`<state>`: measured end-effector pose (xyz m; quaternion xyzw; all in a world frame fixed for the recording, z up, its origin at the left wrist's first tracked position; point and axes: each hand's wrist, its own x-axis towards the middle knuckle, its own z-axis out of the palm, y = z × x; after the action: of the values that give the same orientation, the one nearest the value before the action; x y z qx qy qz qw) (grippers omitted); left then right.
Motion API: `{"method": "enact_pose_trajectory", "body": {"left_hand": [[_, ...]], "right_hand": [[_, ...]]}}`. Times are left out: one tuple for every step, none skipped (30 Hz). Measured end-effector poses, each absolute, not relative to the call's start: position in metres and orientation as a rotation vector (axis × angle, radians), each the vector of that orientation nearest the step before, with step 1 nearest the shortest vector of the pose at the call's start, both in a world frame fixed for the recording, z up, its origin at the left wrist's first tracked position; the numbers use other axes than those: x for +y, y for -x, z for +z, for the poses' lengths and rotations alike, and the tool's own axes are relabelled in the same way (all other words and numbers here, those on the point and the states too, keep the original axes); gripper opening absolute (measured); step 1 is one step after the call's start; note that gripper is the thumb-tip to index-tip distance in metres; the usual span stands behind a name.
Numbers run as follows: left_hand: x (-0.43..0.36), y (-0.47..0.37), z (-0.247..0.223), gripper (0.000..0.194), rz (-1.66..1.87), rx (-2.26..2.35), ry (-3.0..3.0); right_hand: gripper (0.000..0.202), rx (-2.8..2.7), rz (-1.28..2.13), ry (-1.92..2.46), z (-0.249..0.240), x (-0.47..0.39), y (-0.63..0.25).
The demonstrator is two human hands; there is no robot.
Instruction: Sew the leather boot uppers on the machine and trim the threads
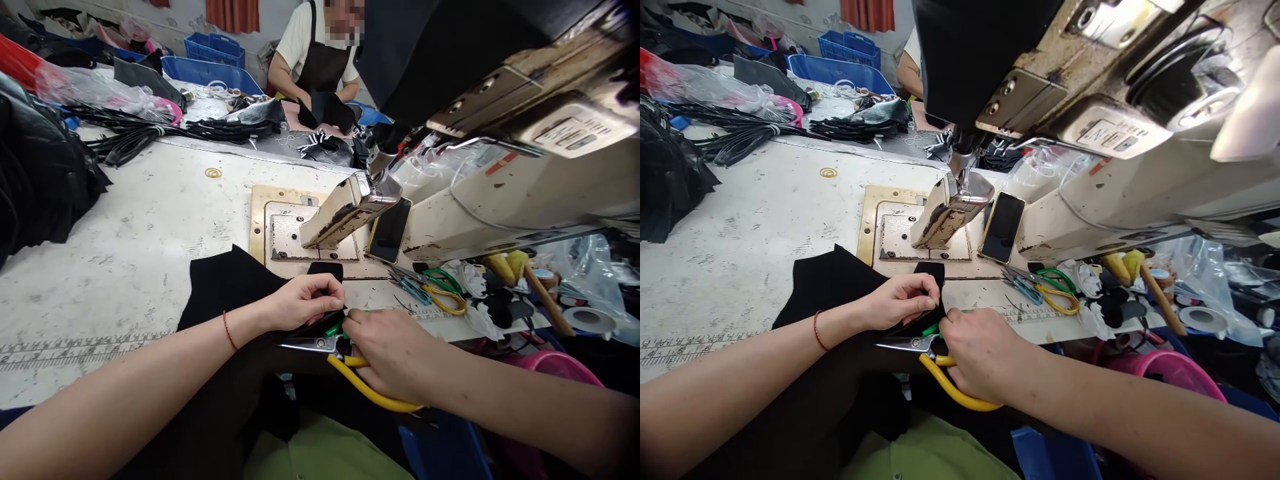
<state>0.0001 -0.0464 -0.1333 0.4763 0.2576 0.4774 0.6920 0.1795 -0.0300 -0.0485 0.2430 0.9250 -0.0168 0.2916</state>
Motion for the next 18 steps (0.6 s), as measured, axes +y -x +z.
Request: {"method": "enact_pose_trajectory", "body": {"left_hand": [[-0.046,0.0,-0.133,0.025,1.072,0.58,-1.062],[-0.046,0.0,-0.133,0.026,1.078,0.586,-1.057],[-0.046,0.001,-0.133,0.027,1.087,0.595,-1.052],[-0.045,0.001,-0.133,0.028,1.097,0.605,-1.046],[-0.045,0.001,-0.133,0.03,1.106,0.616,-1.043],[-0.045,0.0,-0.133,0.032,1.111,0.628,-1.043],[-0.045,0.0,-0.133,0.034,1.112,0.642,-1.049],[-0.044,-0.001,-0.134,0.035,1.109,0.658,-1.06],[-0.043,-0.002,-0.134,0.036,1.102,0.677,-1.075],[-0.041,-0.002,-0.134,0.036,1.091,0.703,-1.096],[-0.04,-0.001,-0.133,0.035,1.076,0.737,-1.122],[-0.038,0.001,-0.13,0.032,1.059,0.783,-1.153],[-0.038,0.005,-0.126,0.028,1.04,0.846,-1.19],[-0.038,0.011,-0.12,0.022,1.023,0.929,-1.232],[-0.04,0.019,-0.113,0.016,1.005,1.024,-1.28],[-0.045,0.028,-0.105,0.012,0.985,1.121,-1.329],[-0.051,0.037,-0.098,0.011,0.955,1.207,-1.372],[-0.06,0.046,-0.092,0.017,0.889,1.276,-1.439]], "right_hand": [[0.015,2.47,-0.045,-0.642,-0.048,-0.03,-0.177],[0.015,2.473,-0.049,-0.637,-0.048,-0.031,-0.175],[0.016,2.478,-0.052,-0.636,-0.047,-0.031,-0.174],[0.016,2.479,-0.057,-0.634,-0.048,-0.03,-0.174],[0.015,2.477,-0.058,-0.633,-0.048,-0.03,-0.174],[0.015,2.476,-0.056,-0.633,-0.049,-0.03,-0.174],[0.015,2.478,-0.051,-0.632,-0.051,-0.03,-0.174],[0.015,2.485,-0.046,-0.628,-0.052,-0.03,-0.175],[0.016,2.498,-0.037,-0.624,-0.054,-0.029,-0.175],[0.017,2.514,-0.029,-0.619,-0.057,-0.029,-0.175],[0.017,2.533,-0.023,-0.612,-0.059,-0.029,-0.175],[0.017,2.551,-0.021,-0.602,-0.062,-0.029,-0.176],[0.017,2.566,-0.021,-0.591,-0.065,-0.029,-0.176],[0.018,2.576,-0.022,-0.579,-0.068,-0.029,-0.177],[0.019,2.584,-0.022,-0.569,-0.071,-0.028,-0.177],[0.02,2.59,-0.025,-0.56,-0.073,-0.028,-0.178],[0.021,2.598,-0.028,-0.554,-0.076,-0.027,-0.179],[0.022,2.609,-0.034,-0.547,-0.078,-0.026,-0.18]]}}
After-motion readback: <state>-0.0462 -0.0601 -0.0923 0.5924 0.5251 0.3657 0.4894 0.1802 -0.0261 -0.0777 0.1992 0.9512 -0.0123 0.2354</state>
